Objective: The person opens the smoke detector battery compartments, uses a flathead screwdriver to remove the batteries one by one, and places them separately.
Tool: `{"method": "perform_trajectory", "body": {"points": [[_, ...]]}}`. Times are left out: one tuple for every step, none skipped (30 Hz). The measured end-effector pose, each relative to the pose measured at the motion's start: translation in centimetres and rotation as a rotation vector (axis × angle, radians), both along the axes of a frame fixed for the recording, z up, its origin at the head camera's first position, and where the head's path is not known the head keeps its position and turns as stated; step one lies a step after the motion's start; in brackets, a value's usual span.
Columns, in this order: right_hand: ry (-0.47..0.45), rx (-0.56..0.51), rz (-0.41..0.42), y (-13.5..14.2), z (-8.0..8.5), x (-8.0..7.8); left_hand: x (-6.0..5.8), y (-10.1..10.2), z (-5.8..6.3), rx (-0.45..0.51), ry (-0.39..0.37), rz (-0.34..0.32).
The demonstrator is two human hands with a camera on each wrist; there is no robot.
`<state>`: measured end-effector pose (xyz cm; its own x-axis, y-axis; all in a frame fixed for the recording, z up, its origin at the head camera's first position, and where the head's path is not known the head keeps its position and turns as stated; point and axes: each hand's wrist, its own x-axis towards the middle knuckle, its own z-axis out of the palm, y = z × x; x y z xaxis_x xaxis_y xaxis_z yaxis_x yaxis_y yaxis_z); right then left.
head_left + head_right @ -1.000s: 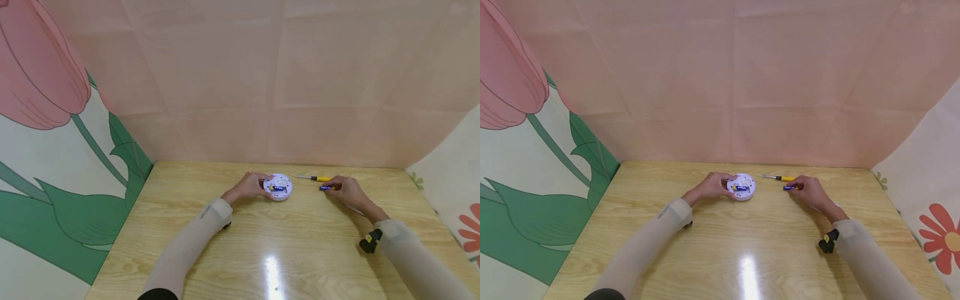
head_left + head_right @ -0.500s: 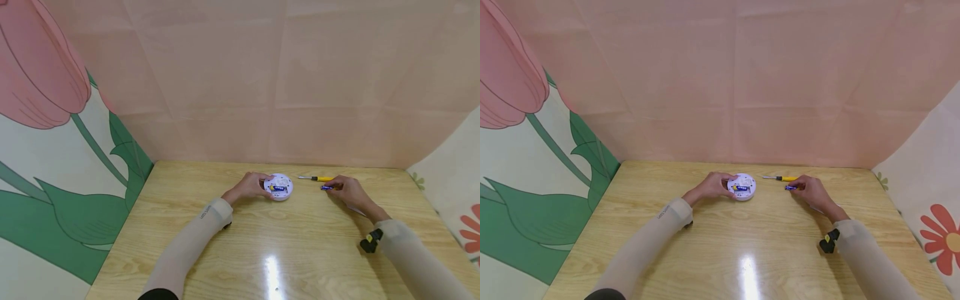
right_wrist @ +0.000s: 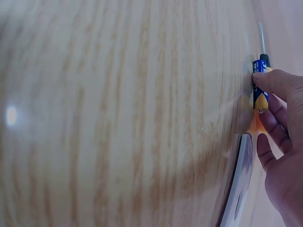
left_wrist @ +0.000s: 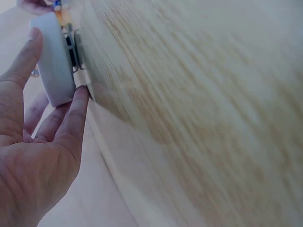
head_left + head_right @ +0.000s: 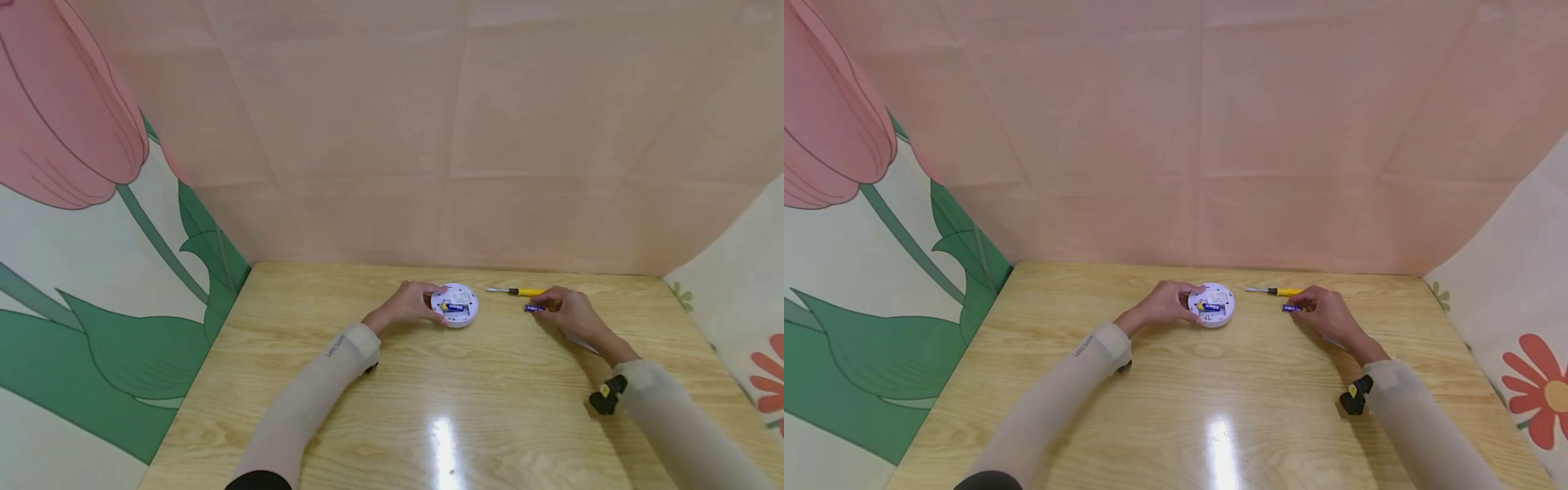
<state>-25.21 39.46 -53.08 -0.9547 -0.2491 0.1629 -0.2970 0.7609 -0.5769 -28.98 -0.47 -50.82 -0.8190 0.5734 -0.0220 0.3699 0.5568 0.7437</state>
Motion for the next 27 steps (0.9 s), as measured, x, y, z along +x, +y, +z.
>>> {"method": "perform_trajectory", "body": {"points": [[0.005, 0.003, 0.003, -0.01, 0.03, -0.01, 0.02, 0.01, 0.02, -0.002, -0.001, 0.002], [0.009, 0.004, 0.006, 0.0, 0.07, 0.0, 0.05, 0.02, 0.03, -0.003, 0.0, 0.003], [0.016, 0.006, 0.01, -0.03, 0.11, 0.02, 0.07, 0.03, 0.06, -0.005, 0.0, 0.004], [0.024, 0.009, 0.014, -0.06, 0.15, 0.05, 0.08, 0.04, 0.07, -0.005, -0.001, 0.005], [0.03, 0.009, 0.017, -0.09, 0.19, 0.08, 0.11, 0.05, 0.09, -0.005, -0.003, 0.005], [0.034, 0.01, 0.017, -0.09, 0.2, 0.1, 0.11, 0.05, 0.1, -0.005, -0.004, 0.006], [0.034, 0.011, 0.018, -0.12, 0.24, 0.13, 0.12, 0.06, 0.1, -0.004, -0.003, 0.005], [0.034, 0.01, 0.017, -0.16, 0.27, 0.17, 0.12, 0.06, 0.11, -0.001, -0.006, 0.004], [0.035, 0.01, 0.014, -0.18, 0.27, 0.18, 0.1, 0.06, 0.1, 0.0, -0.008, 0.004], [0.032, 0.007, 0.01, -0.19, 0.28, 0.18, 0.1, 0.05, 0.08, 0.004, -0.01, 0.004], [0.029, 0.006, 0.007, -0.21, 0.29, 0.15, 0.07, 0.04, 0.07, 0.004, -0.01, 0.003], [0.025, 0.003, 0.006, -0.23, 0.3, 0.12, 0.04, 0.03, 0.05, 0.002, -0.009, 0.004], [0.024, 0.003, 0.004, -0.23, 0.3, 0.08, 0.0, 0.01, 0.03, 0.002, -0.008, 0.003], [0.027, 0.003, 0.003, -0.24, 0.3, 0.05, -0.04, 0.0, 0.02, 0.001, -0.006, 0.002], [0.028, 0.002, 0.004, -0.24, 0.33, 0.02, -0.08, -0.01, -0.01, -0.002, -0.001, 0.001], [0.025, -0.001, 0.004, -0.23, 0.37, 0.01, -0.11, -0.02, -0.03, -0.004, 0.003, -0.001], [0.023, -0.002, 0.007, -0.21, 0.41, 0.0, -0.16, -0.03, -0.03, -0.008, 0.008, -0.003], [0.022, -0.002, 0.009, -0.18, 0.45, 0.0, -0.18, -0.05, -0.03, -0.011, 0.012, -0.004], [0.019, -0.004, 0.009, -0.15, 0.5, 0.0, -0.2, -0.06, -0.04, -0.011, 0.016, -0.006], [0.017, -0.006, 0.01, -0.14, 0.54, 0.01, -0.21, -0.07, -0.04, -0.015, 0.02, -0.007], [0.015, -0.008, 0.012, -0.12, 0.55, 0.02, -0.21, -0.08, -0.03, -0.014, 0.022, -0.008], [0.016, -0.01, 0.012, -0.1, 0.56, 0.03, -0.2, -0.09, -0.01, -0.016, 0.023, -0.01], [0.027, -0.007, 0.016, -0.1, 0.57, 0.03, -0.19, -0.09, -0.01, -0.017, 0.026, -0.012], [0.036, -0.009, 0.019, -0.13, 0.59, 0.03, -0.17, -0.09, -0.01, -0.015, 0.026, -0.013], [0.049, -0.008, 0.024, -0.21, 0.64, 0.04, -0.15, -0.08, -0.01, -0.016, 0.026, -0.013], [0.067, -0.006, 0.03, -0.31, 0.7, 0.05, -0.14, -0.07, -0.02, -0.018, 0.026, -0.013], [0.083, -0.009, 0.036, -0.44, 0.79, 0.06, -0.13, -0.06, -0.04, -0.017, 0.026, -0.013]]}}
